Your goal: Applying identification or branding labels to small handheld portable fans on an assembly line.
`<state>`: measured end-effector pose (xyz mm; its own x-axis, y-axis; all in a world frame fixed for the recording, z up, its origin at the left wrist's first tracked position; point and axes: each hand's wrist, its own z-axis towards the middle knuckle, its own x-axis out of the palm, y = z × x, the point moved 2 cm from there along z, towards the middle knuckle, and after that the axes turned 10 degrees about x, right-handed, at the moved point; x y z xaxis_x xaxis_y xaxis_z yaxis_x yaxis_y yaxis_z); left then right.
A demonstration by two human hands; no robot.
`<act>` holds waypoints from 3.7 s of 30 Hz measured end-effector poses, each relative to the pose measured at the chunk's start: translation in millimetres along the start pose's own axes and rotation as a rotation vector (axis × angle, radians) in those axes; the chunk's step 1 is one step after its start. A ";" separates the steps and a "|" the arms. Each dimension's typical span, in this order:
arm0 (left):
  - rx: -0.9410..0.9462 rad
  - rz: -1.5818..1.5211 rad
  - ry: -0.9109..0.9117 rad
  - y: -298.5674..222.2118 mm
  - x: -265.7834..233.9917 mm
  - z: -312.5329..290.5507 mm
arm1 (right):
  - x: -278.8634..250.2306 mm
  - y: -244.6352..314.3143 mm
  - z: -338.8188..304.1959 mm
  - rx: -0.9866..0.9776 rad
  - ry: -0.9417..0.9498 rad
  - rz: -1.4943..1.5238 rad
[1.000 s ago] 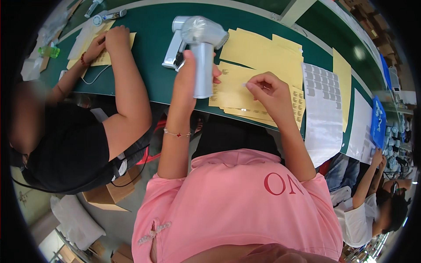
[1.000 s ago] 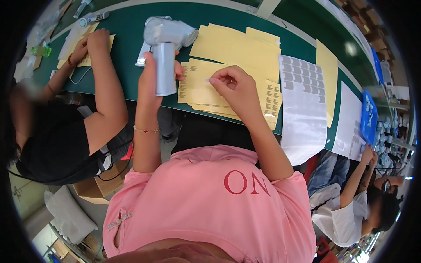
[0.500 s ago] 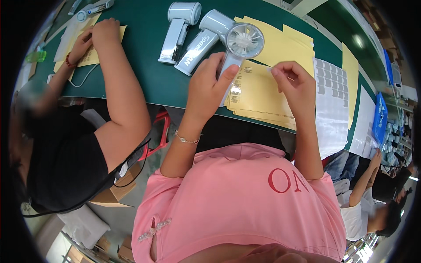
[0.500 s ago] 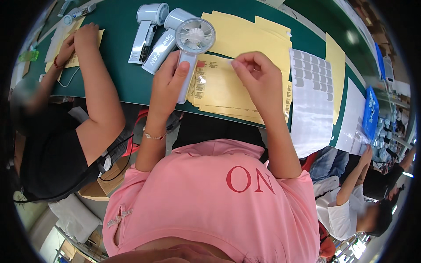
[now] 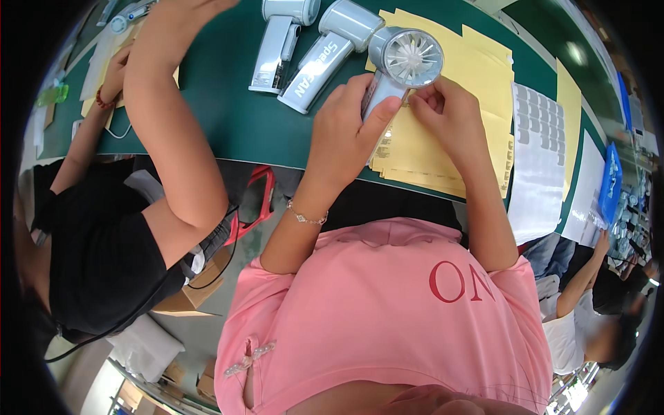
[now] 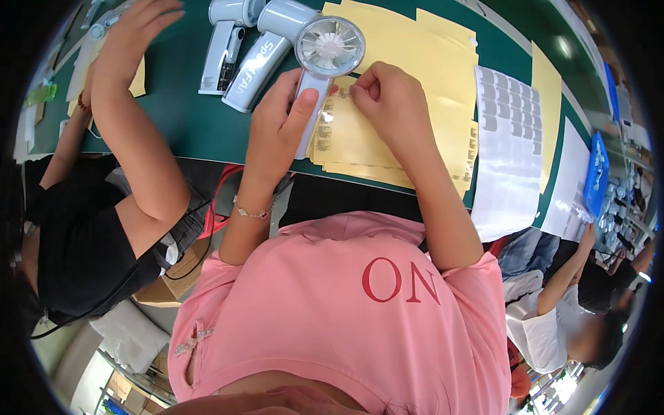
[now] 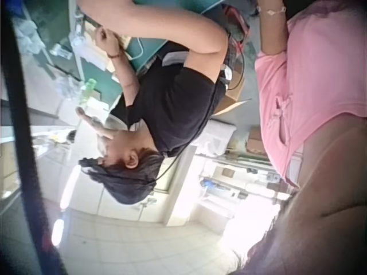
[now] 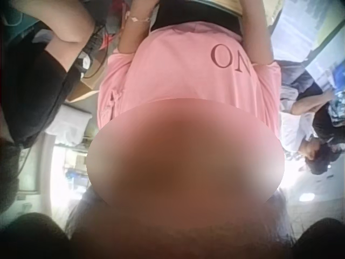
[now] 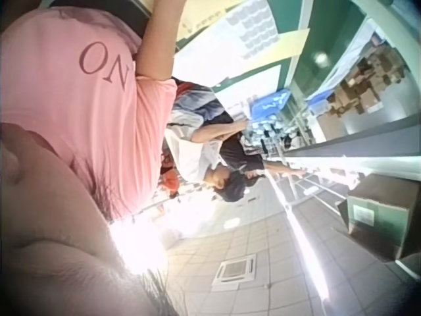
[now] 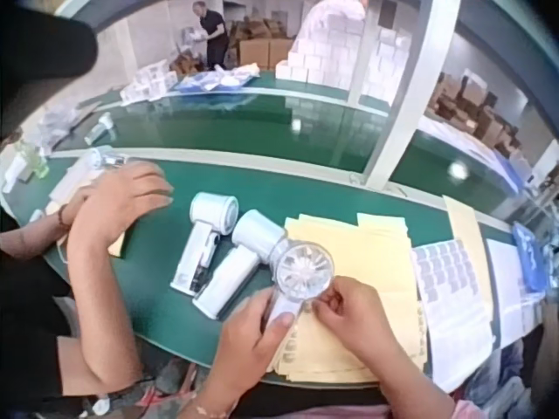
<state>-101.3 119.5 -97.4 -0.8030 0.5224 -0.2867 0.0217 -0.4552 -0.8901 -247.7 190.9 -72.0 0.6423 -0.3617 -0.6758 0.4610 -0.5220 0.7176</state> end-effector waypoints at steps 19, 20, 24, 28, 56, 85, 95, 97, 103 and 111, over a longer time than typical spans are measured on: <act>-0.051 -0.068 -0.033 0.7 3.6 2.6 | -18.7 -19.7 -11.0 -0.198 0.252 0.317; 0.003 -0.053 -0.048 -1.2 5.6 3.5 | -22.9 -19.5 -14.1 -0.163 0.221 0.427; -0.150 -0.515 -0.131 -29.2 -9.4 -9.9 | -30.2 4.8 -41.0 -0.067 0.278 0.651; -0.349 -0.971 -0.095 -38.4 2.5 -5.8 | -36.9 16.4 -83.0 0.002 0.398 0.883; -0.365 -1.310 0.049 -70.4 22.3 -19.7 | -28.8 25.5 -112.5 -0.086 0.454 0.924; -0.250 -0.261 -0.200 -7.9 -18.9 -7.0 | 1.7 2.0 -9.0 -0.121 0.078 0.192; -0.243 -0.047 -0.009 5.8 -16.6 -11.3 | 18.1 1.6 13.0 -0.060 0.045 0.112; -0.226 -0.028 -0.006 4.5 -17.1 -11.7 | 19.7 1.2 14.0 -0.059 0.040 0.104; -0.195 -0.036 -0.046 6.9 -16.8 -13.0 | 12.5 20.3 19.4 0.112 0.220 -0.123; -0.194 0.047 -0.043 -14.9 -19.6 -7.5 | 4.0 20.3 30.5 0.053 0.172 -0.314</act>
<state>-81.3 121.5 -81.2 -0.8230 0.4710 -0.3176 0.1705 -0.3284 -0.9290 -254.4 155.3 -65.3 0.5699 -0.0443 -0.8205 0.6229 -0.6281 0.4664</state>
